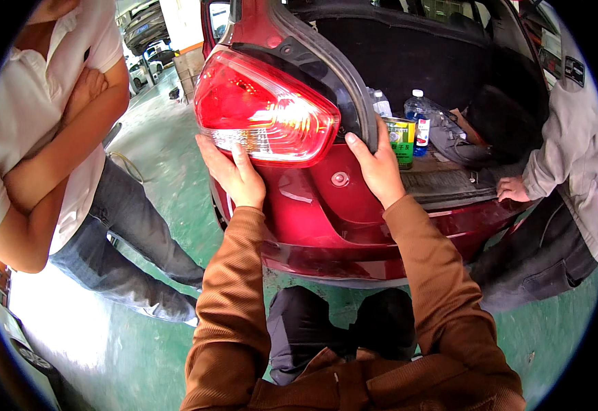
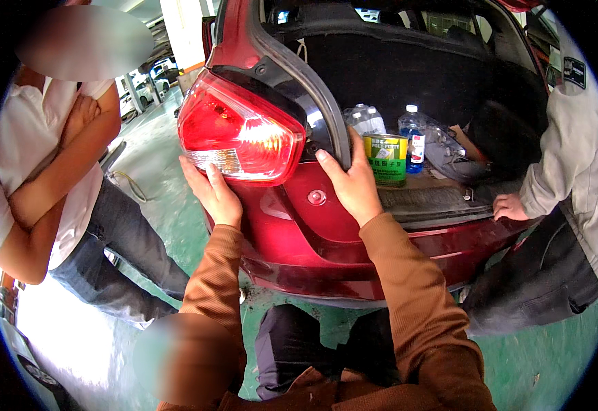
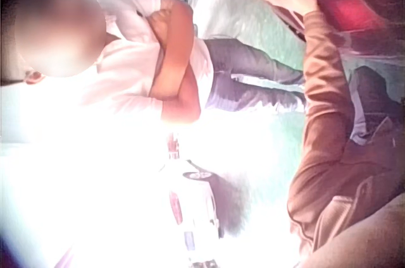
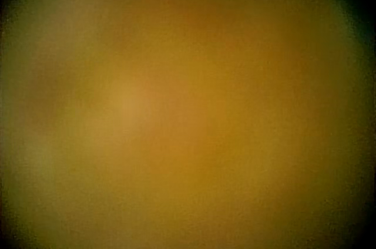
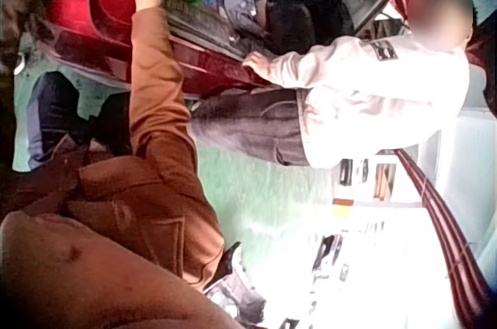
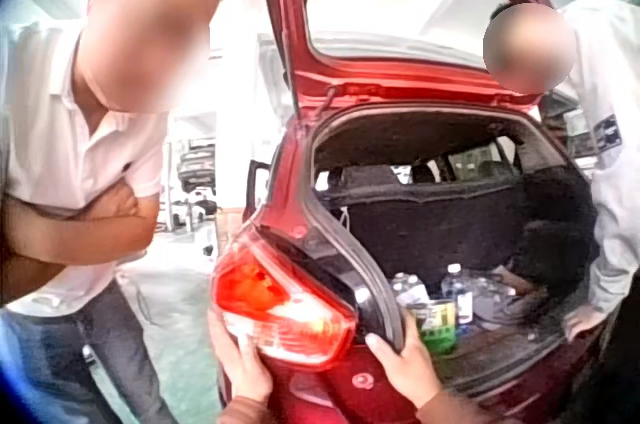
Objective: The person installs a red taillight assembly onto the rear of a red car. They repeatedly align the unit with the bodywork, press it into place, and check the fitment around the edges.
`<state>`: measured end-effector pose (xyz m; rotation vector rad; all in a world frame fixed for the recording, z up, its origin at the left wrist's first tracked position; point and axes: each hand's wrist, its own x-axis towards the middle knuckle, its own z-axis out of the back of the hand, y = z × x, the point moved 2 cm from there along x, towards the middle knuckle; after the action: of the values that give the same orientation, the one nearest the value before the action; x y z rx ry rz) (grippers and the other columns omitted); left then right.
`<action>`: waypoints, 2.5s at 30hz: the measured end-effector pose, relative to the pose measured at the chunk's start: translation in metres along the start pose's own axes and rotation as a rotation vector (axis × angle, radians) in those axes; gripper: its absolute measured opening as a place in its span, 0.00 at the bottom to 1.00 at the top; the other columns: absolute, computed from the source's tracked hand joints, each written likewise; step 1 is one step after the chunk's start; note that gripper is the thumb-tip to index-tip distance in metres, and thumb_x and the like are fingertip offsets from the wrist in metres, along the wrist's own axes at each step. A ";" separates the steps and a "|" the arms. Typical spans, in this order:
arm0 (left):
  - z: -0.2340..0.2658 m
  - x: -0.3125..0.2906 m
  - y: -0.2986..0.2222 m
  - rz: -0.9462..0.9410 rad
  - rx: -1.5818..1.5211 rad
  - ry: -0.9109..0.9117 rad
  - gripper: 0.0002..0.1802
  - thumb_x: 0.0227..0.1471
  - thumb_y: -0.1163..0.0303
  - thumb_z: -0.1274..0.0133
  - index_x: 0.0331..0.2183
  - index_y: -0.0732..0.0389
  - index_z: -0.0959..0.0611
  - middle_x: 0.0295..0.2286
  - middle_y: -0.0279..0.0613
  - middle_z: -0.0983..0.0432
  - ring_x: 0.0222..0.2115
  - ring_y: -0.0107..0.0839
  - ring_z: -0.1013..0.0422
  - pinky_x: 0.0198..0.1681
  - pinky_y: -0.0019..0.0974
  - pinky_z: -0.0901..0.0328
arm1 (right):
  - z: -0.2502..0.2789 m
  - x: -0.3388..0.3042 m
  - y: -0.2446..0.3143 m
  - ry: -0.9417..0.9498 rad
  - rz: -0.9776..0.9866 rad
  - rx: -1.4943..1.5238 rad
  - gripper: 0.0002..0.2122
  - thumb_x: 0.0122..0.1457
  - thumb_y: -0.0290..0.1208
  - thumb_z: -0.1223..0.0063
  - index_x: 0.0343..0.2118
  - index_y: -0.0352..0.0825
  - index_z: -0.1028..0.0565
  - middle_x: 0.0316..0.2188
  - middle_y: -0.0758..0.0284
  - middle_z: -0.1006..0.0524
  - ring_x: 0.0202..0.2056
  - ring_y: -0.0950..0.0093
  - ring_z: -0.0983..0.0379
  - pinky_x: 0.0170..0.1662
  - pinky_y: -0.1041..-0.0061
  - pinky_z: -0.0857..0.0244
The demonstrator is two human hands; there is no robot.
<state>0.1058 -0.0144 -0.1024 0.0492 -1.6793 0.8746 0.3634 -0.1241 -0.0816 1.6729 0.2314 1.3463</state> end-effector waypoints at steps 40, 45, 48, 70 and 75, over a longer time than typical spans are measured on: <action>0.000 -0.023 -0.004 -0.135 -0.031 0.142 0.57 0.59 0.49 0.43 0.71 0.70 0.55 0.71 0.62 0.60 0.72 0.54 0.62 0.74 0.49 0.67 | 0.007 0.009 -0.011 -0.016 -0.050 -0.007 0.40 0.60 0.49 0.35 0.66 0.26 0.38 0.58 0.45 0.28 0.59 0.57 0.28 0.62 0.67 0.38; 0.000 -0.023 -0.004 -0.157 0.004 0.136 0.56 0.60 0.48 0.44 0.71 0.70 0.55 0.71 0.62 0.61 0.72 0.54 0.63 0.74 0.50 0.67 | 0.008 0.011 -0.015 -0.018 -0.037 -0.022 0.40 0.59 0.48 0.34 0.66 0.25 0.38 0.58 0.44 0.28 0.59 0.56 0.28 0.63 0.66 0.38; 0.000 -0.023 -0.004 -0.153 0.005 0.131 0.56 0.60 0.47 0.44 0.71 0.71 0.55 0.71 0.62 0.61 0.72 0.54 0.63 0.74 0.50 0.67 | 0.009 0.010 -0.012 -0.016 -0.032 -0.032 0.40 0.59 0.47 0.34 0.66 0.25 0.38 0.58 0.44 0.28 0.58 0.56 0.28 0.63 0.67 0.38; -0.001 -0.022 -0.004 -0.113 -0.017 0.118 0.59 0.55 0.50 0.41 0.70 0.72 0.54 0.70 0.67 0.60 0.72 0.59 0.62 0.74 0.52 0.67 | 0.008 0.013 -0.015 -0.009 -0.033 -0.012 0.40 0.60 0.48 0.35 0.66 0.24 0.38 0.58 0.44 0.28 0.59 0.56 0.29 0.63 0.66 0.37; -0.003 -0.022 -0.006 -0.120 -0.035 0.121 0.58 0.56 0.51 0.42 0.70 0.72 0.54 0.70 0.66 0.59 0.72 0.59 0.61 0.74 0.52 0.67 | 0.010 0.013 -0.020 -0.010 -0.017 -0.010 0.39 0.60 0.49 0.36 0.66 0.25 0.38 0.58 0.43 0.28 0.60 0.54 0.29 0.63 0.65 0.38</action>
<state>0.1180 -0.0257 -0.1179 0.0712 -1.5619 0.7435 0.3849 -0.1107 -0.0871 1.6658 0.2321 1.3237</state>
